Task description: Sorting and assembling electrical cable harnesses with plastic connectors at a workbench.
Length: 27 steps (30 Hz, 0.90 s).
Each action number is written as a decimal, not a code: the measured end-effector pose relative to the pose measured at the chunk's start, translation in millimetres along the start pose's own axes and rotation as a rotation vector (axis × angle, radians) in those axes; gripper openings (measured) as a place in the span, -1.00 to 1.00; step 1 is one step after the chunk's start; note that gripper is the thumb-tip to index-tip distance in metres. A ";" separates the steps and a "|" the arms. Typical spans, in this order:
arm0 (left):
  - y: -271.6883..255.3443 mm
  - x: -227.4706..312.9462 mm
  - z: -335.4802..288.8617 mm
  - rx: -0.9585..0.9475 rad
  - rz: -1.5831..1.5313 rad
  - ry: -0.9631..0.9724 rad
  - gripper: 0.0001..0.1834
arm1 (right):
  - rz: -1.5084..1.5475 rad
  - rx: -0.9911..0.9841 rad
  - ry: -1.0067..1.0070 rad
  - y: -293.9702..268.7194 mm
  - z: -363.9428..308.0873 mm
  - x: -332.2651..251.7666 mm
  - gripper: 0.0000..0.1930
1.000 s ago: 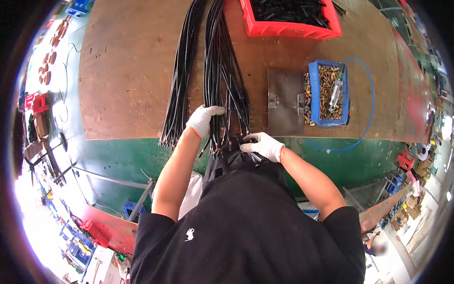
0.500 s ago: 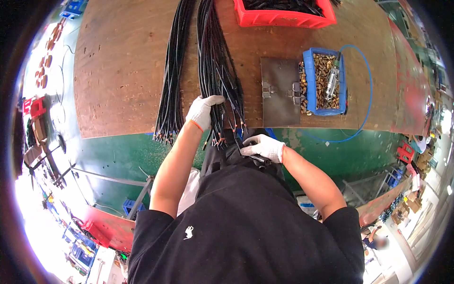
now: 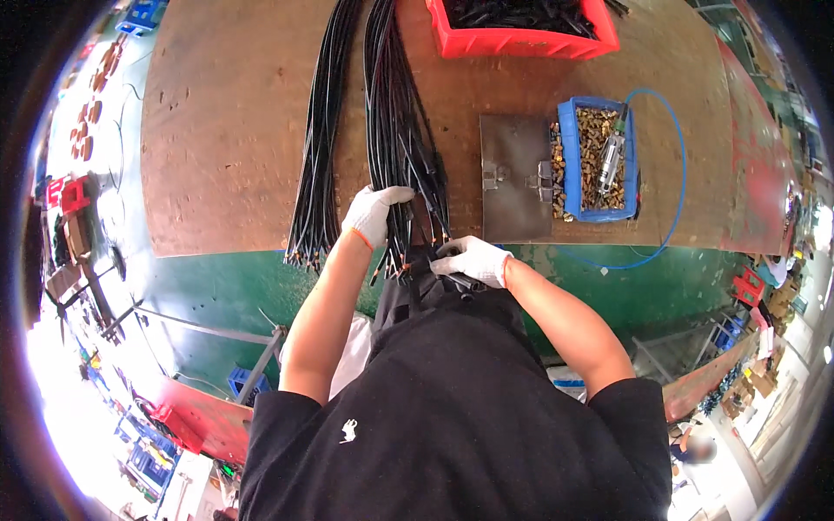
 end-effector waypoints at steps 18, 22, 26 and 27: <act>-35.9 34.1 -27.7 0.124 0.166 0.036 -0.75 | 0.335 0.167 -0.030 -61.3 98.7 -105.3 -0.81; -21.4 26.8 -26.0 0.003 0.048 -0.043 -0.77 | 0.516 0.196 -0.210 -57.4 100.4 -105.8 -0.85; -4.3 16.3 -19.9 -0.122 -0.115 -0.054 -0.71 | 0.195 0.559 -0.541 -53.4 110.6 -100.8 -0.78; -4.7 17.6 -21.0 -0.098 -0.093 -0.025 -0.70 | 0.006 0.657 -0.546 -50.0 105.3 -104.9 -0.71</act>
Point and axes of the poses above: each hand's wrist, its own z-axis towards the middle knuckle, its own y-axis out of the palm, x = y × z, the point moved 6 cm from there along z, towards the middle knuckle, and after that the axes turned 5 degrees about -y, right-handed, at the moved point
